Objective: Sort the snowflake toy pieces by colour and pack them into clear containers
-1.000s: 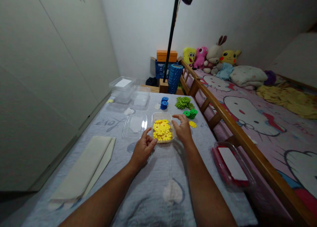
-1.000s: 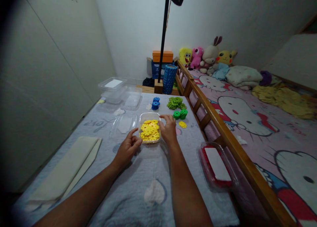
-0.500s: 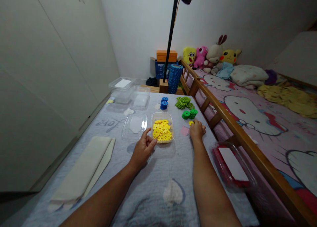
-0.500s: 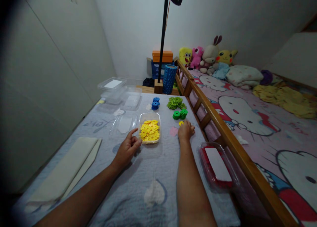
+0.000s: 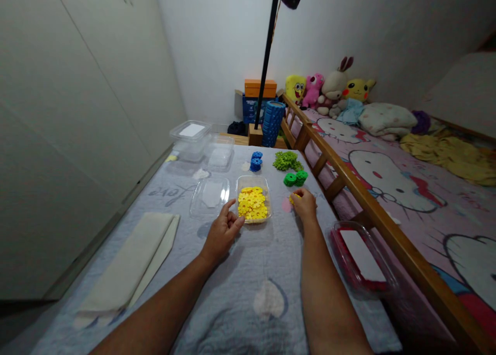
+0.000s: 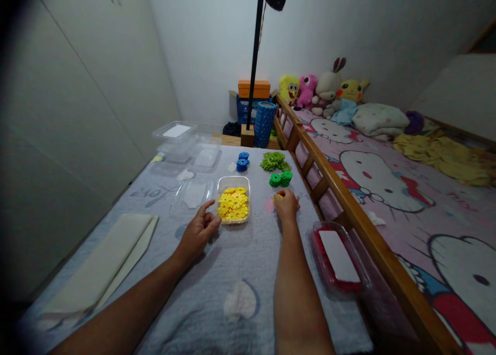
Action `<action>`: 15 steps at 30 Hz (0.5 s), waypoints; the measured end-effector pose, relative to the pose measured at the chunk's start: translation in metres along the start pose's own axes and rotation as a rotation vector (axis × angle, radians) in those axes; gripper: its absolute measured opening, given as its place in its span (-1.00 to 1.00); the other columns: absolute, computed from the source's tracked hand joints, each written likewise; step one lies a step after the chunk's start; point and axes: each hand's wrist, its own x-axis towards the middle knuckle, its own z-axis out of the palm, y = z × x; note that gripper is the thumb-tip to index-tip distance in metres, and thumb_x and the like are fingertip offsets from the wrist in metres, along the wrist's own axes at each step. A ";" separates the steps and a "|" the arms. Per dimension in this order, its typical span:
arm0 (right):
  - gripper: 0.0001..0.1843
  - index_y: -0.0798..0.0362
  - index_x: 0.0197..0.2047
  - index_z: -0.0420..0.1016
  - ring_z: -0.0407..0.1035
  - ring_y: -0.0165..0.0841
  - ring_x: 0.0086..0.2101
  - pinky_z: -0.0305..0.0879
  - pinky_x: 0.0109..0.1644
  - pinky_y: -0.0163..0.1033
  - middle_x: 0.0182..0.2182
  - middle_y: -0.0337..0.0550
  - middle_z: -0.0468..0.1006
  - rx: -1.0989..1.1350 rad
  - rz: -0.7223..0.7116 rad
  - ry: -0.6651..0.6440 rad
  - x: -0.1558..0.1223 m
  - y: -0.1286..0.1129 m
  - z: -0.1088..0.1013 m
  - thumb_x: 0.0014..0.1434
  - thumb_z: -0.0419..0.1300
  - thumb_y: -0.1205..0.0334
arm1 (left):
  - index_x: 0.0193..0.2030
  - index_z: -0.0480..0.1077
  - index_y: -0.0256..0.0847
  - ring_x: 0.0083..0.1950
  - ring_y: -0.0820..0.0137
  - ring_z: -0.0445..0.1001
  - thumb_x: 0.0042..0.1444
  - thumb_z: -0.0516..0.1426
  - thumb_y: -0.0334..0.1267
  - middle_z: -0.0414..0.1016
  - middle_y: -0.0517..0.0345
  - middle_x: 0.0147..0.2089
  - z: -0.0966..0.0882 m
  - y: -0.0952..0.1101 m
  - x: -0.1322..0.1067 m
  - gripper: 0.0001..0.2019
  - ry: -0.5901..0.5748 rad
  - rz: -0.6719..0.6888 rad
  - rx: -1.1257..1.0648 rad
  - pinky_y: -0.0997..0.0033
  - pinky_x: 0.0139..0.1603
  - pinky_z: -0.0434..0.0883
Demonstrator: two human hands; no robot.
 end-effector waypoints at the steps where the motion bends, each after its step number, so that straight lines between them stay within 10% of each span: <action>1: -0.81 0.02 -0.32 0.58 0.35 -0.20 -0.15 0.24 0.02 -0.12 -0.25 -0.14 0.56 0.034 -0.019 0.011 0.000 -0.002 0.000 0.05 0.16 0.18 | 0.38 0.16 -0.23 -0.45 0.49 0.26 0.24 0.14 -0.01 0.27 0.36 -0.42 0.000 0.000 0.000 -0.36 0.000 0.001 -0.001 0.48 -0.40 0.24; 7: -0.86 0.02 -0.44 0.52 0.34 -0.23 -0.15 0.26 0.05 -0.12 -0.27 -0.13 0.48 0.329 -0.164 0.059 -0.002 -0.023 -0.003 -0.07 0.22 0.14 | 0.40 0.14 -0.23 -0.46 0.50 0.26 0.23 0.14 0.00 0.26 0.37 -0.41 0.001 0.002 0.000 -0.34 -0.007 -0.013 -0.019 0.48 -0.40 0.24; 15: -0.70 0.02 -0.37 0.43 0.34 -0.39 -0.41 0.31 -0.26 -0.26 -0.47 -0.29 0.46 0.855 -0.196 -0.244 -0.026 -0.071 0.002 -0.07 0.32 -0.02 | 0.39 0.16 -0.21 -0.49 0.51 0.25 0.22 0.15 0.02 0.26 0.38 -0.43 0.001 0.001 0.000 -0.33 0.002 -0.016 -0.018 0.49 -0.42 0.24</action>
